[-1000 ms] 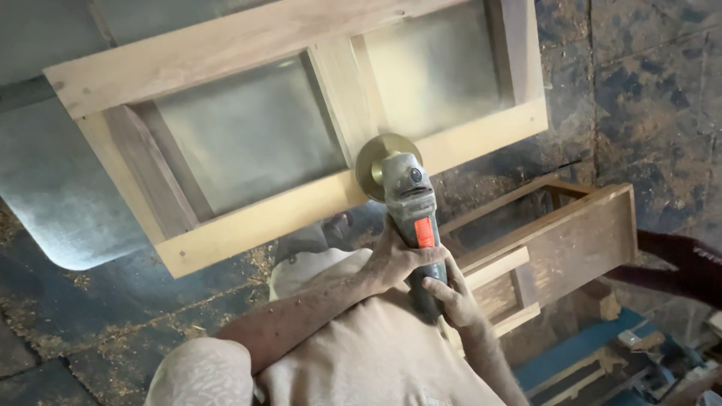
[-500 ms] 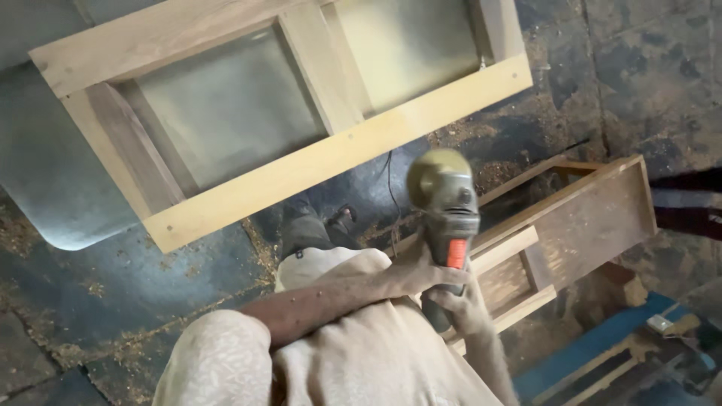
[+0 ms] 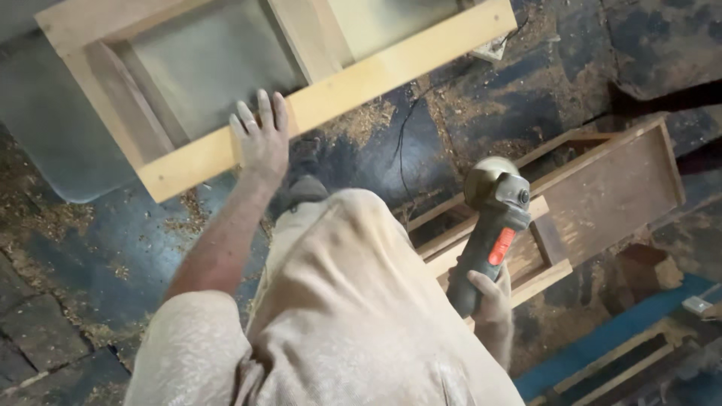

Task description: The person uses an angle grinder with a sanding disc to smooth the surfaces of a wooden frame. They repeatedly reposition the frame and grind along its edges and flat surfaces.

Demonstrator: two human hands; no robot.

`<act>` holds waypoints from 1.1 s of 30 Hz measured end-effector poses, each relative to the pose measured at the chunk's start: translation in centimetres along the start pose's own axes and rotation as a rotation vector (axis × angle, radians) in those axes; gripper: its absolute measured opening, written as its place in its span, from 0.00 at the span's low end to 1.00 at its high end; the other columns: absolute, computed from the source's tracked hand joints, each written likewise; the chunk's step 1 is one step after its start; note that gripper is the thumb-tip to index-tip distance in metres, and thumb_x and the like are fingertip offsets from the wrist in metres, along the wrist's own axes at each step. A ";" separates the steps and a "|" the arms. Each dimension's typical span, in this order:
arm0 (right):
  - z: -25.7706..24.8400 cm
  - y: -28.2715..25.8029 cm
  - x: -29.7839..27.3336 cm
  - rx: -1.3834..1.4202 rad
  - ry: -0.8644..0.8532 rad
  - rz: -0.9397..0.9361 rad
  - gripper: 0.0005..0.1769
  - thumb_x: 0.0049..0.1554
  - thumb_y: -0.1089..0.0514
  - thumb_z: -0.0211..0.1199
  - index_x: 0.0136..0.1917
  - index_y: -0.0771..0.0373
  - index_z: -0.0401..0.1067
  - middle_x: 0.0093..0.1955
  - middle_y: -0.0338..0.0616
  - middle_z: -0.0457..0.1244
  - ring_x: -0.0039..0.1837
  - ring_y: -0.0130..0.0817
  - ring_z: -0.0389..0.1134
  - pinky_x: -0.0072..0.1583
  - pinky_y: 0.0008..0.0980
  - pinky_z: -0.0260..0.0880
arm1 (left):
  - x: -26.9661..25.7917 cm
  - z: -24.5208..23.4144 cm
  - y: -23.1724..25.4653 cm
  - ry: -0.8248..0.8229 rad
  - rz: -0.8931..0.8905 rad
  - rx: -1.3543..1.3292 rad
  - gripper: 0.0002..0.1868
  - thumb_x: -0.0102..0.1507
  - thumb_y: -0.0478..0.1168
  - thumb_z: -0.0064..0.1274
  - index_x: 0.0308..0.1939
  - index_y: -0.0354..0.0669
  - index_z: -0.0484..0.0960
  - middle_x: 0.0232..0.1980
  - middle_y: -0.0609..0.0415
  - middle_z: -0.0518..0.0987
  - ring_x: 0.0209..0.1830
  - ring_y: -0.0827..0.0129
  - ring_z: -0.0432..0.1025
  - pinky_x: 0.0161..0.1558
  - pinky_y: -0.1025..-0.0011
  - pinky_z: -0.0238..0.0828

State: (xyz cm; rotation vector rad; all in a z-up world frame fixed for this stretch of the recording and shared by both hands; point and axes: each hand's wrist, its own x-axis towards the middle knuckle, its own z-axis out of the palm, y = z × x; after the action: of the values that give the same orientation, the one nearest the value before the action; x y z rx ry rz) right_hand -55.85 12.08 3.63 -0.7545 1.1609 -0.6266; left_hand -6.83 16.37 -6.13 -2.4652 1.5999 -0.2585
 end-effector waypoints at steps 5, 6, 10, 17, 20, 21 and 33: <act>-2.2 1.1 -0.6 0.029 0.051 0.026 0.32 0.47 0.64 0.63 0.64 0.68 0.62 0.52 0.55 0.66 0.46 0.46 0.72 0.47 0.46 0.78 | 2.2 -6.0 -4.3 -0.115 0.067 -0.198 0.48 0.56 0.39 0.62 0.79 0.39 0.59 0.76 0.38 0.65 0.65 0.37 0.66 0.62 0.42 0.64; -2.4 1.2 -0.5 0.018 0.061 0.023 0.32 0.46 0.64 0.63 0.64 0.68 0.62 0.52 0.55 0.66 0.46 0.46 0.73 0.46 0.46 0.78 | 3.3 -7.4 -5.9 -0.102 0.066 -0.222 0.48 0.56 0.37 0.62 0.80 0.39 0.60 0.76 0.40 0.66 0.64 0.40 0.68 0.61 0.46 0.68; -2.6 0.9 0.6 0.005 0.048 0.003 0.31 0.47 0.64 0.62 0.64 0.69 0.62 0.52 0.55 0.66 0.47 0.47 0.73 0.47 0.45 0.78 | 8.2 -12.5 -10.7 -0.246 0.155 -0.324 0.45 0.56 0.34 0.59 0.77 0.34 0.62 0.69 0.35 0.72 0.55 0.42 0.75 0.54 0.51 0.73; -0.9 -1.1 2.5 0.087 0.029 0.010 0.30 0.46 0.64 0.61 0.63 0.68 0.61 0.50 0.54 0.66 0.45 0.47 0.73 0.45 0.45 0.77 | 10.9 -16.7 -12.5 -0.346 0.114 -0.405 0.50 0.52 0.41 0.69 0.76 0.38 0.65 0.55 0.34 0.80 0.55 0.41 0.74 0.57 0.50 0.69; -0.6 -2.0 3.0 0.121 -0.027 -0.037 0.30 0.48 0.65 0.61 0.64 0.70 0.61 0.51 0.55 0.65 0.47 0.47 0.72 0.48 0.45 0.77 | 11.4 -17.5 -12.6 -0.390 0.093 -0.395 0.52 0.51 0.42 0.70 0.78 0.41 0.65 0.57 0.34 0.80 0.57 0.41 0.74 0.59 0.51 0.69; -0.5 -2.3 3.4 0.108 -0.015 -0.041 0.30 0.47 0.65 0.61 0.64 0.70 0.61 0.51 0.55 0.65 0.47 0.47 0.72 0.48 0.45 0.77 | 11.7 -17.8 -12.6 -0.414 0.084 -0.391 0.52 0.52 0.42 0.70 0.78 0.41 0.64 0.57 0.34 0.80 0.57 0.41 0.74 0.60 0.51 0.69; 0.6 -4.3 4.8 0.035 0.008 -0.031 0.34 0.44 0.64 0.63 0.65 0.69 0.61 0.49 0.53 0.65 0.46 0.44 0.71 0.48 0.44 0.77 | 10.4 -17.2 -11.5 -0.524 -0.010 -0.467 0.46 0.57 0.38 0.62 0.78 0.37 0.61 0.60 0.36 0.79 0.53 0.45 0.77 0.56 0.53 0.74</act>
State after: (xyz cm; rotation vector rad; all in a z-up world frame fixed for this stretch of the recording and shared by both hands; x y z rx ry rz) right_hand -54.14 5.92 4.42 -0.7418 1.1448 -0.6754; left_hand 3.15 10.34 13.87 -2.5405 1.5295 0.7815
